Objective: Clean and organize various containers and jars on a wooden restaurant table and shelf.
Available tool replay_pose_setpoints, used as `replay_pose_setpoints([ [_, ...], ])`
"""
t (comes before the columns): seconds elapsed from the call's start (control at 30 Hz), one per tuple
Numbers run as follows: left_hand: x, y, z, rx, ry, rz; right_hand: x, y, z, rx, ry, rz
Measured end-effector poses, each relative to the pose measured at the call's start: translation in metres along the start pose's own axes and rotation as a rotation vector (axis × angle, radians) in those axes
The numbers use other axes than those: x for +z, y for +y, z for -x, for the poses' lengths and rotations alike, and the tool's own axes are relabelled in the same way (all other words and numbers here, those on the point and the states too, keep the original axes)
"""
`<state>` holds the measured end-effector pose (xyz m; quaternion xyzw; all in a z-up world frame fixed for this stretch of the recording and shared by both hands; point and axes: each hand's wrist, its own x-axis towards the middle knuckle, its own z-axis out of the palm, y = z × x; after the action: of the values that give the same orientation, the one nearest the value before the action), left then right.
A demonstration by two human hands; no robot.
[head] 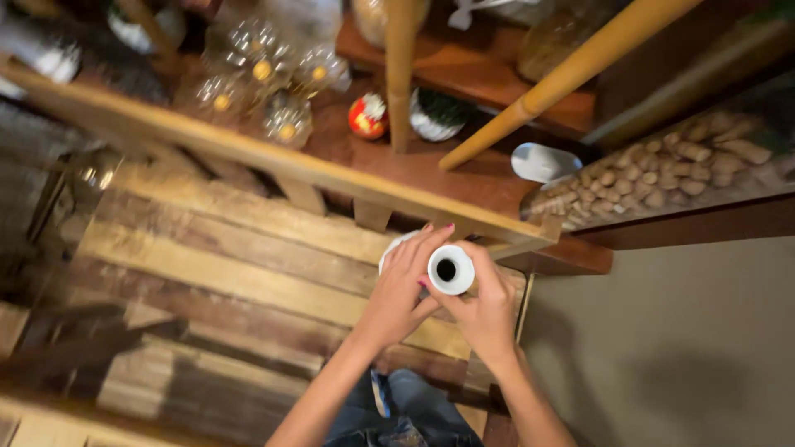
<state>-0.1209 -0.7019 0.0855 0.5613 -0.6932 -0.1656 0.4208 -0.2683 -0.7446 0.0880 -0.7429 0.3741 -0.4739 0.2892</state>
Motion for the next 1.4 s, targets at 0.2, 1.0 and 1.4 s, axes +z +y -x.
replay_pose_setpoints([
  [0.2, -0.010, -0.013, -0.056, 0.007, -0.082, 0.052, 0.008, 0.018, -0.042, 0.085, 0.062, 0.070],
  [1.0, 0.016, -0.119, -0.278, 0.085, 0.002, 0.013, 0.049, 0.106, -0.265, 0.225, 0.348, -0.045],
  [1.4, 0.045, -0.155, -0.312, -0.053, -0.067, -0.075, 0.053, 0.135, -0.310, 0.155, 0.401, 0.054],
])
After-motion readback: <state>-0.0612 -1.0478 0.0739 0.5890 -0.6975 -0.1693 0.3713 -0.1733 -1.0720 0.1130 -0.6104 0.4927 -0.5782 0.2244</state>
